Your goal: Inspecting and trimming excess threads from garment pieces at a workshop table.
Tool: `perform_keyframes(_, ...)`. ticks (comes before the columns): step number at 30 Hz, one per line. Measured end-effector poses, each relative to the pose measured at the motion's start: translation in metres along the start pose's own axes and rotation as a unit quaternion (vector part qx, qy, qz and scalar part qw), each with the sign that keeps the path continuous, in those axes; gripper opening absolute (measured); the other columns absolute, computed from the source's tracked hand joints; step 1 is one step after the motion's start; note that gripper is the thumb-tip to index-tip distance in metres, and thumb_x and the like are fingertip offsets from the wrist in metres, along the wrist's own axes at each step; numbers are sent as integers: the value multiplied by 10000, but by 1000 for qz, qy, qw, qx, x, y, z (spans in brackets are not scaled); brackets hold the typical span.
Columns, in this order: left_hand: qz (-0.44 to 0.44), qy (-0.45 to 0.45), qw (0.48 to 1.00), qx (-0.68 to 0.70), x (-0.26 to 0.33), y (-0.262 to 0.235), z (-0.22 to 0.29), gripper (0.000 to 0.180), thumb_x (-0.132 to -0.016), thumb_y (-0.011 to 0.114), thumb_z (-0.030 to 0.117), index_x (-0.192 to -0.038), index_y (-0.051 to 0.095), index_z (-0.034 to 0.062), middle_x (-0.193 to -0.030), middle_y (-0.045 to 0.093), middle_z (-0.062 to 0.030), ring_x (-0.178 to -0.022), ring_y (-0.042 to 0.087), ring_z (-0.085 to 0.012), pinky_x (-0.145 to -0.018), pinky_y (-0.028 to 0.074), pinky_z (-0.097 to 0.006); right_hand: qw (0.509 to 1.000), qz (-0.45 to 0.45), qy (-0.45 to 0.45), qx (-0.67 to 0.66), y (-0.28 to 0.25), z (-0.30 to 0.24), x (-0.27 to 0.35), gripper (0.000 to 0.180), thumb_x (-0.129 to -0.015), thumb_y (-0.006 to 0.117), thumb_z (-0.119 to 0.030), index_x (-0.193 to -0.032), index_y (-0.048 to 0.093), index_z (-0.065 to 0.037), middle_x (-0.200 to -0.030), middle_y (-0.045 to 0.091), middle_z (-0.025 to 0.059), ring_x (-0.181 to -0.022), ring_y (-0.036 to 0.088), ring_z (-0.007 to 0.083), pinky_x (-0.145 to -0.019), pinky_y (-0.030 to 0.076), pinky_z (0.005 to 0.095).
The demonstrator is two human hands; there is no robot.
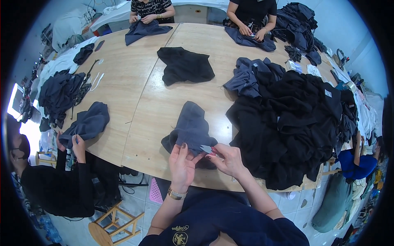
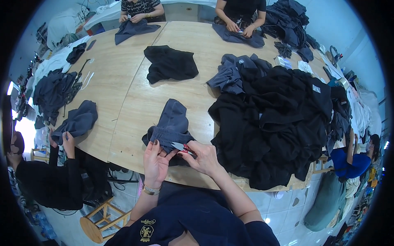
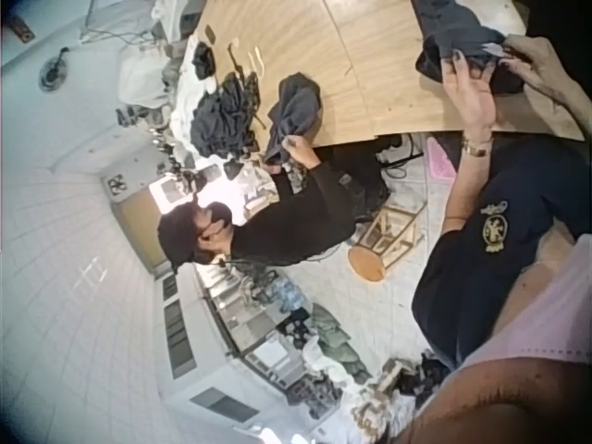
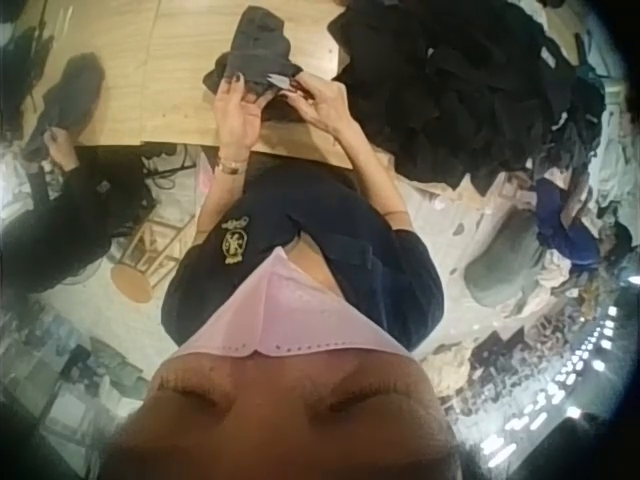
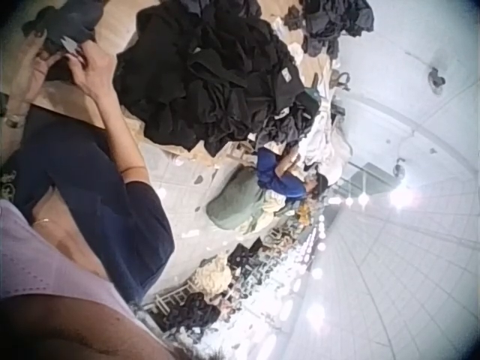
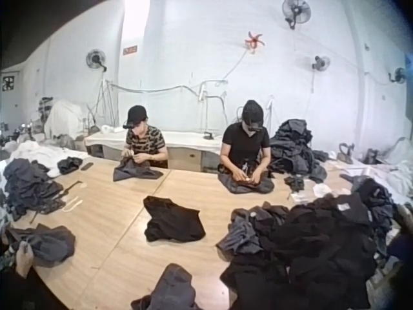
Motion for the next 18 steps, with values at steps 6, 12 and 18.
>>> perform_keyframes(6,-2,3,1000,3,0,-3,-1,306,-950,433,189,-1224,415,54,-1144,554,-112,-1009,581,-212,-846,511,-429,1000,-9,-7,-6,1,-3,-3,277,-757,666,-286,-709,519,-56,-601,516,90,-520,544,263,-452,398,340)
perform_keyframes(12,-4,-3,1000,0,1,3,2,287,-949,436,187,-1203,430,56,-1135,559,-119,-1006,584,-217,-843,513,-429,1000,-4,-11,-15,2,0,-2,263,-759,667,-266,-714,520,-53,-579,500,94,-502,535,263,-445,394,336)
perform_keyframes(18,-10,9,1000,-9,1,4,2,291,-947,441,194,-1204,430,58,-1132,558,-121,-1010,581,-219,-852,507,-423,999,24,20,-37,0,4,-1,268,-763,667,-260,-705,513,-49,-559,489,95,-485,529,256,-436,389,333)
Point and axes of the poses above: each hand's wrist, its own x-axis away from the middle knuckle, its own y-axis out of the palm, z = x × y, the point moved 7 cm from there along -x, towards the middle knuckle
